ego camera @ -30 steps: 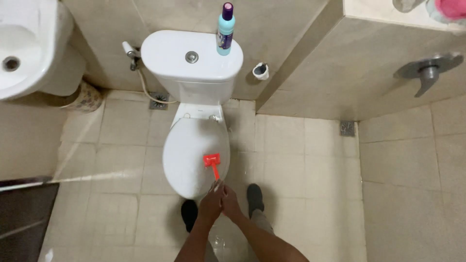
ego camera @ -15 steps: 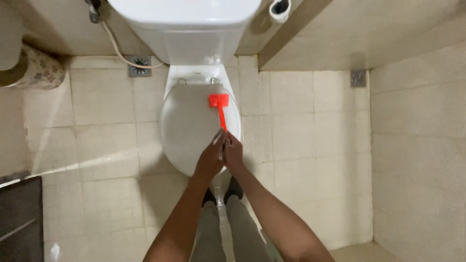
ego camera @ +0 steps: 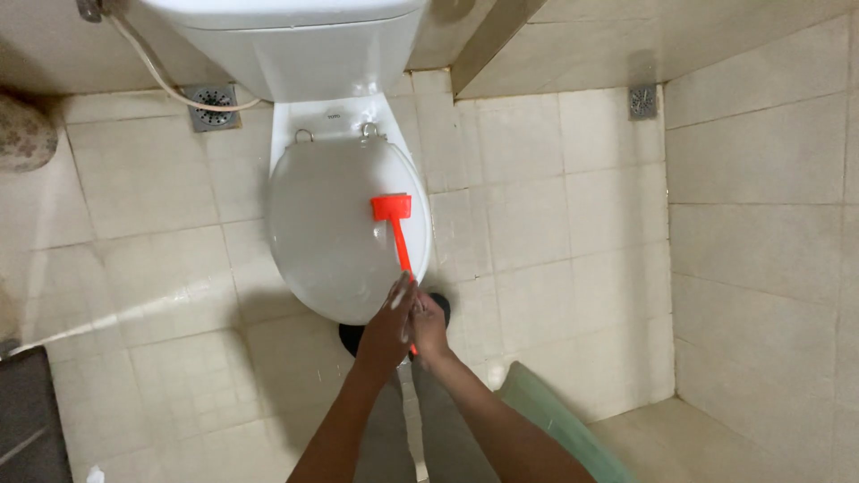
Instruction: The person cleans a toilet in a bathroom. They first scrub the closed toilet seat with a pink sponge, then use an orange toilet brush to scrub the inside of the toilet bowl.
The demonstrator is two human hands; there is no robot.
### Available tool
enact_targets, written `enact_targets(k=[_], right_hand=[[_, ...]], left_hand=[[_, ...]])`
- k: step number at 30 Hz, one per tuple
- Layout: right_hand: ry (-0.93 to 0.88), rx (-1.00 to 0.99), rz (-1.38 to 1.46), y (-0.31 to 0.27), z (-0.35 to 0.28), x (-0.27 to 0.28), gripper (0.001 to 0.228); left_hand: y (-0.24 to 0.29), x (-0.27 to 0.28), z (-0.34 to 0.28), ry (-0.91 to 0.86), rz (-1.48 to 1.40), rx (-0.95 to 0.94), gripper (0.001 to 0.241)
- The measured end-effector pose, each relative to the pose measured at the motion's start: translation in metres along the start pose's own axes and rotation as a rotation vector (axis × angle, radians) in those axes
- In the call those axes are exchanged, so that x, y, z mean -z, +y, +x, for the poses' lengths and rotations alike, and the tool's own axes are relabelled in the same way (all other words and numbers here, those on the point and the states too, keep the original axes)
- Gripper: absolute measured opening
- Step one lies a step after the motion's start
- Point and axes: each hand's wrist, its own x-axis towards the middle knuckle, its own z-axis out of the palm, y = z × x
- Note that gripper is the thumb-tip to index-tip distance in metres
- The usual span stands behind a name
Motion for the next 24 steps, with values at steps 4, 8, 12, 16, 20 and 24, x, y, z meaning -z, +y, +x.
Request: enact_targets(k=[4,8,12,16,20,24], right_hand=[[0.039,-0.036,-0.068,-0.061,0.034,-0.04,0.039],[-0.056,0.084,-0.032,-0.045,0.077,-0.026,0.037],[-0.043,0.027,-0.086,-0.057,0.04,-0.028,0.04],[0.029,-0.116,-0.144,-0.044,-0.014,-0.02,0.04],[0.081,-0.132,-0.132,-0.02,0.005,-0.009,0.038],[-0.076,0.019,0.049,-0.05,0.059,-0.031,0.031]], left_hand=[[0.004,0.025,0.05,-0.085,0.145,0.16,0.061],[-0.011,0.023,0.072,0.026,0.208,0.05,0.057],[-0.004,0.022,0.057,-0.01,0.241,0.016,0.063],[-0.013,-0.005,0.015,-0.106,0.268,0.022,0.068],[-0.018,-0.007,0.018,-0.11,0.287,-0.026,0.064],[-0.014,0.023,0.067,-0.041,0.463,-0.104,0.073]])
